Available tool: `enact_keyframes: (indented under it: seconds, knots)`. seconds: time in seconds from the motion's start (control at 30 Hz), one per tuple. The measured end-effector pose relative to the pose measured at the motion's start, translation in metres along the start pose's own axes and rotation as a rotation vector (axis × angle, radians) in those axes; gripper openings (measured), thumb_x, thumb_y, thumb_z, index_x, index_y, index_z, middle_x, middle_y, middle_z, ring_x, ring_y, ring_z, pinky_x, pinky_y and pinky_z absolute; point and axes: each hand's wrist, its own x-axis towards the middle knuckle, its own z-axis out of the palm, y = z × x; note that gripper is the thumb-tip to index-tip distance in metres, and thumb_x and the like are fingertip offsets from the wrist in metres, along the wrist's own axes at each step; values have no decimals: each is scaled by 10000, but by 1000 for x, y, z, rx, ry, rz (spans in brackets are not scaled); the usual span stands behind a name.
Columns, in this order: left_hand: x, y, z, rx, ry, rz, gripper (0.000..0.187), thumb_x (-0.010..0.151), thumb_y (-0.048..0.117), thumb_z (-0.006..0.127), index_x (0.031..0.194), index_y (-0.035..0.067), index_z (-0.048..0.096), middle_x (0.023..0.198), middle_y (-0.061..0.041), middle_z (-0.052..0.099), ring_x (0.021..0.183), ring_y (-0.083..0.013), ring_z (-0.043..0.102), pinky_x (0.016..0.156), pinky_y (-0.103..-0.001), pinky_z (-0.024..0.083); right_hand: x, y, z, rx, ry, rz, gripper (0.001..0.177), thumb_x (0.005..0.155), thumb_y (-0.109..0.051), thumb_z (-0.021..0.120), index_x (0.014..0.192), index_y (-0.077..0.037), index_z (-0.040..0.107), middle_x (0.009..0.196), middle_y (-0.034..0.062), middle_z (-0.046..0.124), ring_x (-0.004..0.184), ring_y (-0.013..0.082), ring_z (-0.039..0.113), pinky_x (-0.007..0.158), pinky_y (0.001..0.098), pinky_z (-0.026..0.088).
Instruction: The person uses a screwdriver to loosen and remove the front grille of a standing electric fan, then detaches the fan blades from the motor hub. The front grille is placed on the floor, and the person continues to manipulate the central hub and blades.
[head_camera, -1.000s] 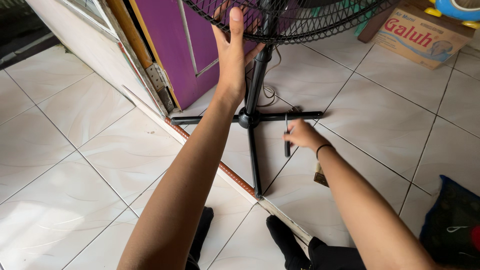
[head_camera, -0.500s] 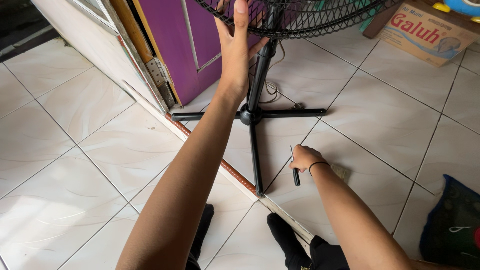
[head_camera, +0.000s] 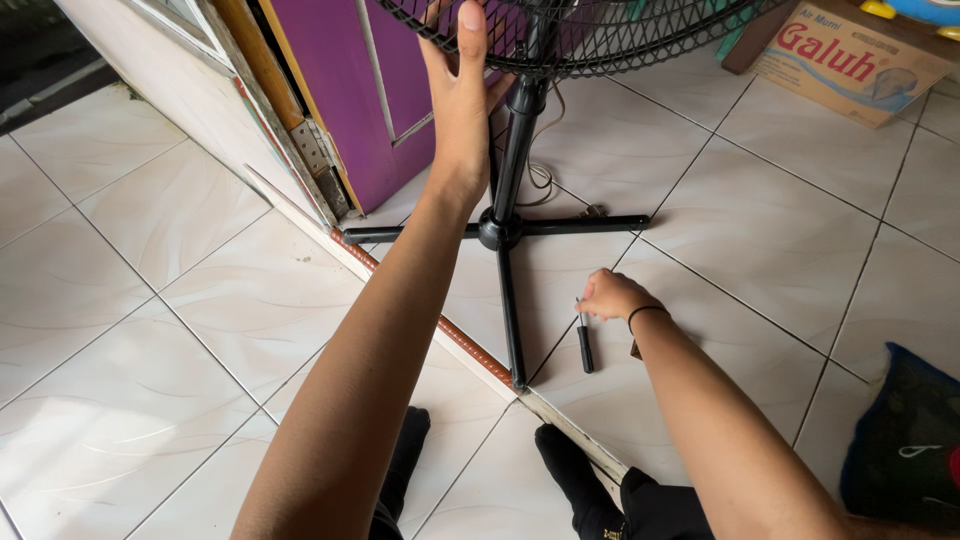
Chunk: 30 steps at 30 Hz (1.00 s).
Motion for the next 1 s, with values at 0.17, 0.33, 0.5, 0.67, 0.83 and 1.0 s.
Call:
enact_keyframes:
  seconds: [0.17,0.33,0.5,0.67,0.83,1.0]
  knots:
    - [-1,9,-1,-2,86,87,1152,884,695,694,1640,113,47,1618,-258,293,1497,-401,357,1205,-555,404,-14,-36,-40,97,161,-254,304,840,-333,752,936,-49,699,818,70,786,698,185,749,693,350,578]
    - [-2,28,-13,144,74,175,1135,925,608,752,1684,143,46,1685,-272,270,1580,-400,282,1306,-563,251,-80,-104,-102,26,379,-450,301,880,-374,744,983,-92,718,942,101,761,867,238,713,775,387,554]
    - [12,51,-26,126,28,6,1318,727,648,820,1599,185,-54,1576,-291,228,1486,-445,285,1212,-626,280,-176,-145,-154,111,552,-532,273,891,-345,718,1003,-96,717,978,77,769,879,240,728,791,384,555]
    - [30,84,-33,320,124,77,1285,780,748,718,1634,163,-42,1671,-246,144,1557,-435,155,1214,-667,181,-244,-159,-196,50,726,-621,258,908,-328,712,996,-85,722,941,76,763,884,225,726,781,373,556]
    - [62,144,-31,493,62,347,1199,873,767,702,1655,140,44,1705,-234,141,1620,-436,145,1296,-644,180,-282,-159,-246,102,889,-729,186,919,-236,725,967,-57,724,908,72,758,859,206,712,742,358,551]
    - [99,206,-17,719,-58,620,1137,955,711,795,1654,127,115,1704,-218,211,1624,-392,218,1398,-566,259,-306,-153,-312,159,1187,-862,113,973,-149,722,1016,-44,715,940,67,747,860,179,702,749,342,553]
